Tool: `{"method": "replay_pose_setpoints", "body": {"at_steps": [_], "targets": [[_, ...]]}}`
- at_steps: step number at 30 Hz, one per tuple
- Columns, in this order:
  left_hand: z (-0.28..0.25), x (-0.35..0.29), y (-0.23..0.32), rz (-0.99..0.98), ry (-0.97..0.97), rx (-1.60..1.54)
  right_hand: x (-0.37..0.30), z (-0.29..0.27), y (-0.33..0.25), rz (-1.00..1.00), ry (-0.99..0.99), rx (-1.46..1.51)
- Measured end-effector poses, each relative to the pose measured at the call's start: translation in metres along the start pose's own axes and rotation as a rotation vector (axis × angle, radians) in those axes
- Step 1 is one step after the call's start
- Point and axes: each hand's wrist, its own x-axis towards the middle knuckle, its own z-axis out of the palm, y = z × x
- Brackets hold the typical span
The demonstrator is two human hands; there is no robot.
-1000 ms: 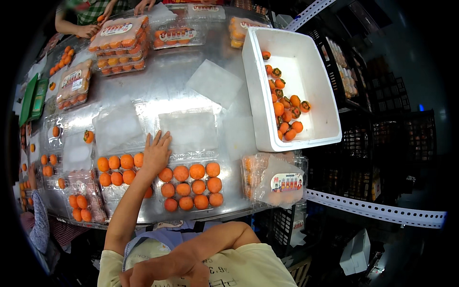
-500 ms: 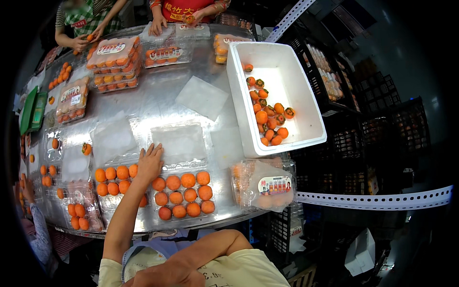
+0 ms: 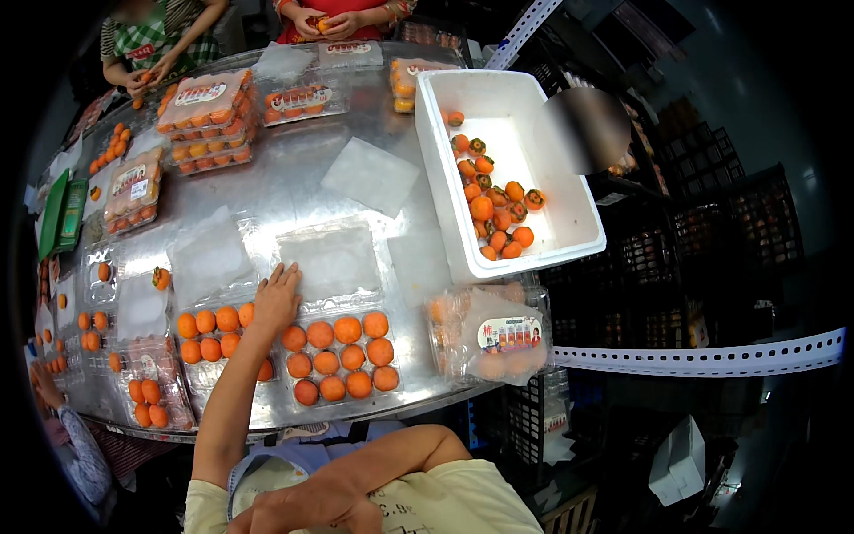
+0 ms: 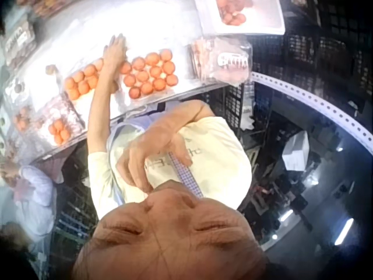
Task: The person sorts and packs persimmons into plastic containers by hand, then places the containers into a crate.
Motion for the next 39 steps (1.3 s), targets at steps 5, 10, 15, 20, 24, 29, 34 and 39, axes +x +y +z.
{"method": "replay_pose_setpoints", "body": {"at_steps": [5, 10, 15, 20, 24, 29, 34, 39], "targets": [[0.009, 0.001, -0.008, 0.026, 0.040, -0.001, -0.021, -0.033, -0.083, 0.191, 0.318, -0.739], [0.005, -0.002, -0.006, 0.038, 0.051, 0.005, -0.102, -0.046, -0.127, 0.438, 1.230, -1.671], [0.006, -0.002, -0.009, 0.050, 0.065, -0.014, -0.154, -0.058, -0.131, 0.969, 1.291, -1.942], [0.006, -0.003, -0.009, 0.045, 0.078, -0.033, -0.168, -0.091, -0.112, 1.158, 0.957, -2.204], [0.002, -0.001, -0.005, 0.012, 0.030, -0.002, -0.170, -0.115, -0.102, 1.113, 0.696, -2.411], [0.003, -0.002, -0.005, 0.002, 0.027, 0.004, -0.173, -0.126, -0.102, 1.180, 0.526, -2.461], [0.007, -0.002, -0.007, 0.000, 0.015, -0.038, -0.166, -0.127, -0.104, 1.338, 0.568, -2.371], [0.008, -0.003, -0.008, 0.008, 0.028, -0.015, -0.168, -0.125, -0.104, 1.243, 0.553, -2.273]]}}
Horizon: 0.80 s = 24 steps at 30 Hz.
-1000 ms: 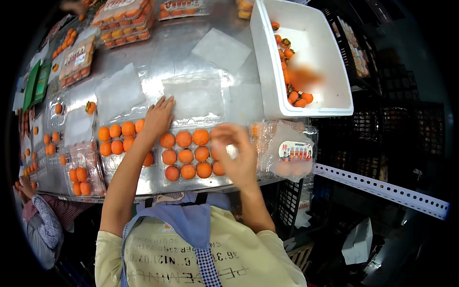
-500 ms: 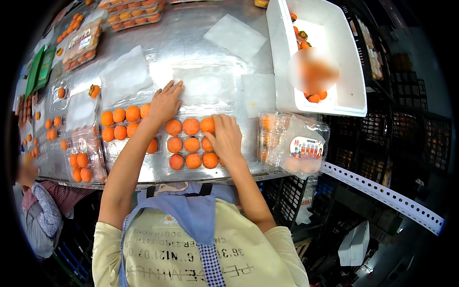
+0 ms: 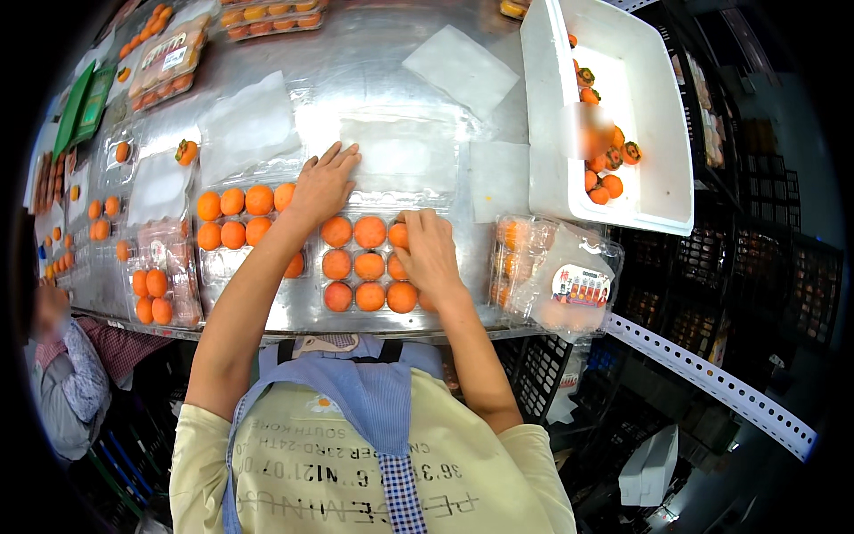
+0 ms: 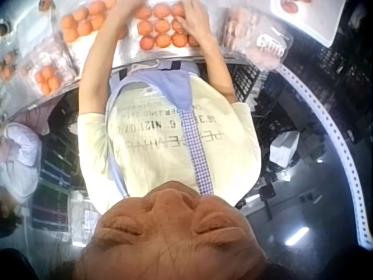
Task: The person sorts and packs persimmons into plastic containers by hand, then places the containers into a crate.
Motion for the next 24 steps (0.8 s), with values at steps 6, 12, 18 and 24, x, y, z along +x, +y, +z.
{"method": "replay_pose_setpoints", "body": {"at_steps": [6, 12, 18, 24], "targets": [[0.000, 0.000, 0.002, 0.001, 0.008, 0.012, -0.005, 0.005, 0.005, 0.292, 0.143, 0.963], [0.000, -0.001, 0.002, -0.008, 0.002, 0.037, 0.023, -0.013, -0.001, 0.464, 0.017, 1.921], [0.002, -0.001, 0.001, 0.005, 0.015, 0.026, 0.024, -0.003, 0.000, 0.509, -0.017, 1.941], [-0.001, -0.002, 0.002, -0.003, 0.016, 0.024, 0.023, -0.002, 0.002, 0.437, -0.087, 1.915]]}}
